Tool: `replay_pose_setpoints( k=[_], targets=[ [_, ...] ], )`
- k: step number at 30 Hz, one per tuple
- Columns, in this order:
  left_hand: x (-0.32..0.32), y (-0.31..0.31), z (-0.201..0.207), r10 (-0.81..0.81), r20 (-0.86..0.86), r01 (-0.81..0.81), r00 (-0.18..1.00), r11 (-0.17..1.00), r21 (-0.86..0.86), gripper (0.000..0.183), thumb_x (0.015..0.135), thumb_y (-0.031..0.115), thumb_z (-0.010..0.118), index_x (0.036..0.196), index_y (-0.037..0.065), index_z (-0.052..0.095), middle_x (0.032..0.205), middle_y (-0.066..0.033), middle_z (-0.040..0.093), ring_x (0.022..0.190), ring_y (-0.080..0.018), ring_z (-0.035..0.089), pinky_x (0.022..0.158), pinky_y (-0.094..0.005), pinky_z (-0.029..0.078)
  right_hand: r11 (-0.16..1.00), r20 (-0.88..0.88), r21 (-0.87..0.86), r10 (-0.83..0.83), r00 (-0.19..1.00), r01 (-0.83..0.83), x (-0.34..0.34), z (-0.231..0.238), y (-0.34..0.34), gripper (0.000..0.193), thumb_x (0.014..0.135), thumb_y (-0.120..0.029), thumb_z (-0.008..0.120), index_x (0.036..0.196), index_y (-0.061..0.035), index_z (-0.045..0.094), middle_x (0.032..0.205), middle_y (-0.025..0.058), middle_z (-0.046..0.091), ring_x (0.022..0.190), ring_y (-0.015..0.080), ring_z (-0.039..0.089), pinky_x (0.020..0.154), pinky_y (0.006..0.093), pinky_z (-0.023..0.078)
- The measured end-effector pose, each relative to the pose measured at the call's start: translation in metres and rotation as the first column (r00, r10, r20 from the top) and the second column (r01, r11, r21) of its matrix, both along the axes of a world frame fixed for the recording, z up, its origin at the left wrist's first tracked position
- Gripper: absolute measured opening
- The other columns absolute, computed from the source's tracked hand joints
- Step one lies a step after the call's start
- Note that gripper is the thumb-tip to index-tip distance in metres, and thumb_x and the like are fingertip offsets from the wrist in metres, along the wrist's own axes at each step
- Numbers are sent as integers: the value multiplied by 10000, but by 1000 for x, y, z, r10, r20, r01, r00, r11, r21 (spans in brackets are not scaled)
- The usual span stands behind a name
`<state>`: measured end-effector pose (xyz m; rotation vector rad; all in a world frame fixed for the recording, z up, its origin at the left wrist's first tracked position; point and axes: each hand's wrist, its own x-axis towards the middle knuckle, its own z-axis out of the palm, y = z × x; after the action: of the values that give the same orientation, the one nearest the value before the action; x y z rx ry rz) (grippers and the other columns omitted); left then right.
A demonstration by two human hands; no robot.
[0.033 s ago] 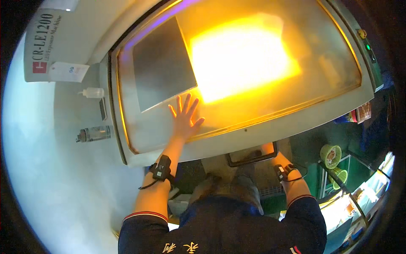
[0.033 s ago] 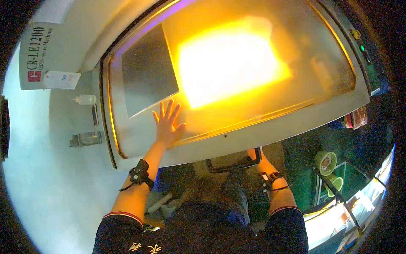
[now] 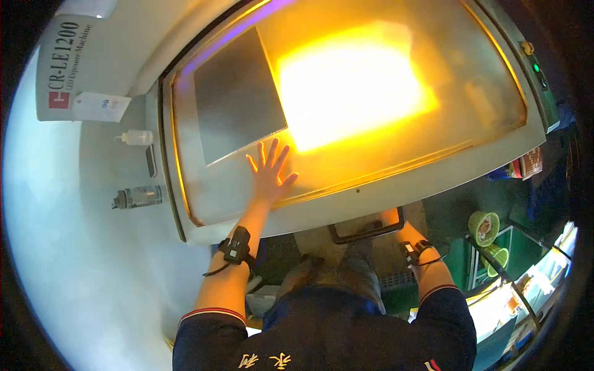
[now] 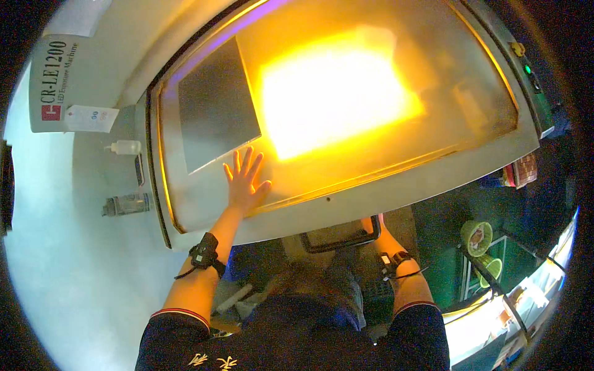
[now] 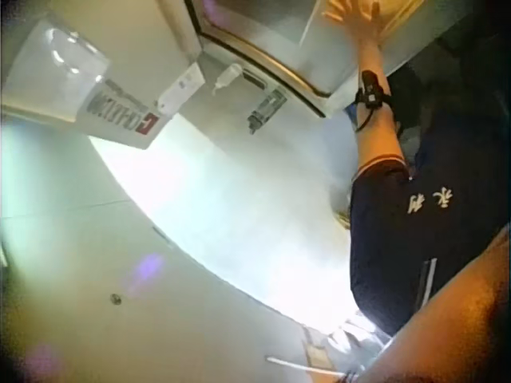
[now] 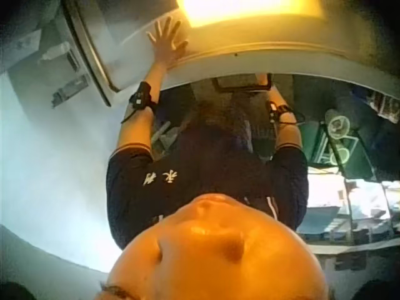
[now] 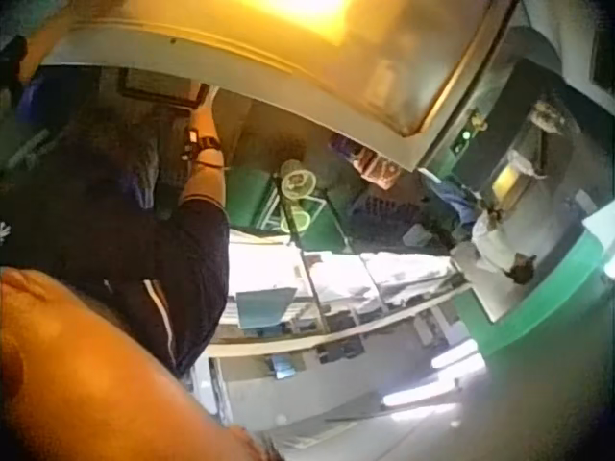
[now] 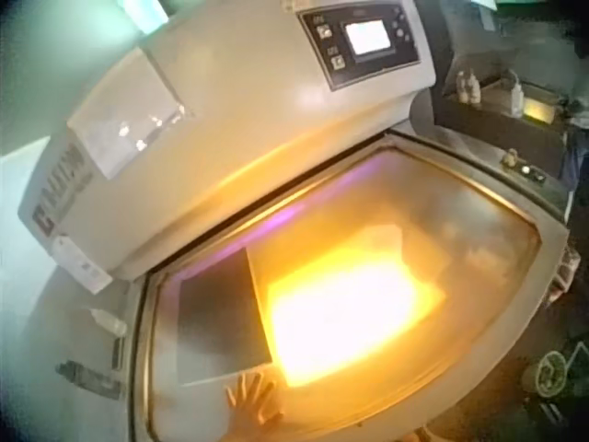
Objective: Operating an LED exposure machine to process printed circuit board panels and film masks.
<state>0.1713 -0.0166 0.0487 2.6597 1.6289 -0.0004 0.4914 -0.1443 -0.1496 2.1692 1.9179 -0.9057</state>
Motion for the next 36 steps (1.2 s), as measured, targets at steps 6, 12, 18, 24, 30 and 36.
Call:
replay_pose_setpoints(
  k=[6,12,18,24,30,36],
  targets=[
    [0,2,2,21,-29,-22,999,1000,-8,768,885,710,435,1532,320,294,1639,-27,135,1498,-397,28,1110,-720,-28,999,-21,36,-22,1000,23,40,42,-50,355,844,-151,614,1194,-103,641,945,85,685,873,241,646,836,370,516],
    [13,5,5,16,57,-15,998,1000,-15,754,890,712,422,1525,320,313,1637,-14,147,1498,-396,38,1112,-723,-19,646,-579,-432,-733,356,629,110,57,-219,386,774,-62,562,1148,-2,638,990,129,690,888,289,665,771,390,515],
    [-6,-2,-3,38,99,-46,994,996,81,748,888,723,403,1521,333,317,1636,-2,151,1496,-396,57,1099,-742,-14,27,-522,-484,-811,-264,875,112,148,-401,557,674,-47,577,1230,-33,548,861,36,615,594,129,530,499,252,431],
    [-12,0,-5,52,-11,-51,999,997,53,769,882,742,384,1537,358,254,1645,22,92,1498,-390,48,1101,-743,-9,297,-578,36,-773,263,954,175,232,-375,499,778,-225,640,1219,-9,551,1006,101,639,897,228,624,724,379,517],
    [3,-21,51,163,344,-13,925,916,-401,870,868,672,533,1562,281,183,1649,-56,9,1497,-393,14,1129,-709,20,883,-127,461,-30,991,86,142,362,-140,545,742,46,573,1264,-105,611,1000,222,679,937,411,652,814,452,522],
    [-67,-101,136,-24,227,155,974,801,-578,905,793,375,750,1533,176,268,1557,-127,325,1357,-430,383,1096,-560,352,687,143,445,578,804,-574,-20,385,7,513,803,-47,595,1309,-128,570,1245,121,638,1120,333,610,922,461,485]
  ],
)
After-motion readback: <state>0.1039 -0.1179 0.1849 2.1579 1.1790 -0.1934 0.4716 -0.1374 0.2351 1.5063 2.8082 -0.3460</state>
